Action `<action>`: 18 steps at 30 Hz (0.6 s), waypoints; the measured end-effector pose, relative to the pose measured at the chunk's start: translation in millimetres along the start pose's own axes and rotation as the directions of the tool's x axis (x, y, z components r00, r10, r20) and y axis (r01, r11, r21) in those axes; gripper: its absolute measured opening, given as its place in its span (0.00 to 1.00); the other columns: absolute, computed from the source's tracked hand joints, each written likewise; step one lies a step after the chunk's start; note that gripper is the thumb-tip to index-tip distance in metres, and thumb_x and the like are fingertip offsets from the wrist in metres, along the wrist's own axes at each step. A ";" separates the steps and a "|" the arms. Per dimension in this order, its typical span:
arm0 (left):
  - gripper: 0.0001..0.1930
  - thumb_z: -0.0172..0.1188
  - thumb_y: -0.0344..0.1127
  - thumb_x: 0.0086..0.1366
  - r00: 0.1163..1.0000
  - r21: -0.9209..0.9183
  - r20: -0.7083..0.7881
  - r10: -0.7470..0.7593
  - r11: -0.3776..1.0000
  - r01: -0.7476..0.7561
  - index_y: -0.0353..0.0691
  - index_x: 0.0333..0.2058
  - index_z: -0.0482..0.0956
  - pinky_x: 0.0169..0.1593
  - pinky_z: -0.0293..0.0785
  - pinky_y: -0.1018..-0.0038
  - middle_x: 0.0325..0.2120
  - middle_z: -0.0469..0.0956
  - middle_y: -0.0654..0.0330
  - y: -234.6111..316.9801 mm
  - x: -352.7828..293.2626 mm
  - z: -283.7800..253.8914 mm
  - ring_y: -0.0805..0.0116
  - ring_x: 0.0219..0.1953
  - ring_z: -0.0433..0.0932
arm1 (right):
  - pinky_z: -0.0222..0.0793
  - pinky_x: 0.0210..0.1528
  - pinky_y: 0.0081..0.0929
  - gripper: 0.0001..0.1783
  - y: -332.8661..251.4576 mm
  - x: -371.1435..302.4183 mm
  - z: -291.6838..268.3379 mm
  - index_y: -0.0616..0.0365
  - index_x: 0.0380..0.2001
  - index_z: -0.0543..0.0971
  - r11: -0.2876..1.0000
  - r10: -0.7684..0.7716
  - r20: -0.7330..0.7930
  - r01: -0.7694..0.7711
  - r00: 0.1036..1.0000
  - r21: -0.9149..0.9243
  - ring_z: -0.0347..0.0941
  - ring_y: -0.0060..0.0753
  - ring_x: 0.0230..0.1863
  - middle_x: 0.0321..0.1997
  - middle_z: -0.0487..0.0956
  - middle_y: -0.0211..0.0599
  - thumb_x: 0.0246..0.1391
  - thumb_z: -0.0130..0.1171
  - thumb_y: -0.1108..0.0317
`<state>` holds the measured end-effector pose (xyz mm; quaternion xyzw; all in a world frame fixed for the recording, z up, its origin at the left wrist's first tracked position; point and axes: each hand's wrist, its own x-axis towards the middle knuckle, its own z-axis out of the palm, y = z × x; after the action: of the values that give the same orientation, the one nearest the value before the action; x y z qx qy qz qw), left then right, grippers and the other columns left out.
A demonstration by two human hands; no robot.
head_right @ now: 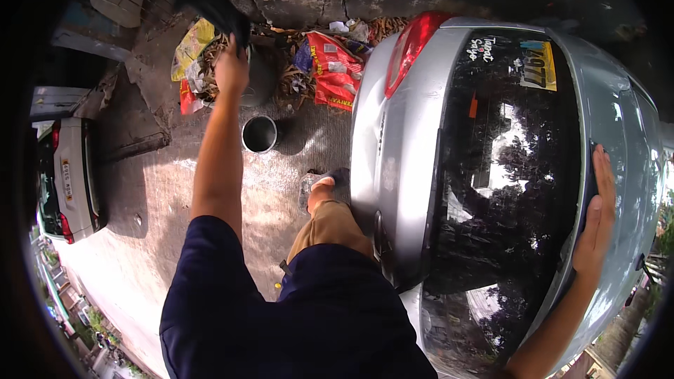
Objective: The person is using a sanding block and a cloth to sand and clean the surface of a silver car's rear spoiler and trunk area.
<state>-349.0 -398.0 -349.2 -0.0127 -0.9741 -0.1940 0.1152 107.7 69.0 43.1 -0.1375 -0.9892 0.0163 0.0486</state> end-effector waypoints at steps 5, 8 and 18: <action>0.23 0.56 0.46 0.76 -0.036 0.396 0.906 -0.422 0.875 -0.279 0.45 0.64 0.81 0.67 0.75 0.52 0.64 0.80 0.48 -165.0 -439.0 47.2 0.50 0.65 0.80 | 0.44 0.84 0.47 0.40 -1.0 -4.4 -9.5 0.63 0.76 0.68 0.999 0.013 0.008 -0.013 1.000 0.033 0.56 0.50 0.83 0.80 0.67 0.49 0.79 0.28 0.43; 0.30 0.54 0.50 0.76 -0.241 0.316 0.887 -0.395 0.897 -0.308 0.47 0.72 0.72 0.75 0.62 0.54 0.73 0.68 0.51 -244.6 -582.6 -60.4 0.51 0.74 0.69 | 0.44 0.84 0.48 0.41 2.7 -4.4 -13.7 0.63 0.76 0.68 0.999 -0.006 0.050 0.008 0.999 -0.032 0.55 0.51 0.84 0.81 0.66 0.49 0.79 0.27 0.42; 0.19 0.63 0.38 0.63 -0.190 0.299 0.919 -0.346 0.925 -0.234 0.41 0.52 0.86 0.61 0.77 0.53 0.56 0.82 0.43 -353.1 -561.8 -69.9 0.46 0.60 0.82 | 0.43 0.85 0.47 0.37 20.7 -7.4 0.0 0.62 0.76 0.68 0.998 -0.061 -0.001 0.061 0.998 0.001 0.55 0.49 0.84 0.81 0.66 0.48 0.79 0.28 0.49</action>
<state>188.6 -739.9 -547.6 -0.0908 -0.7180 0.0700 -0.6865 120.3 86.8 41.5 -0.1072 -0.9929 0.0151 0.0495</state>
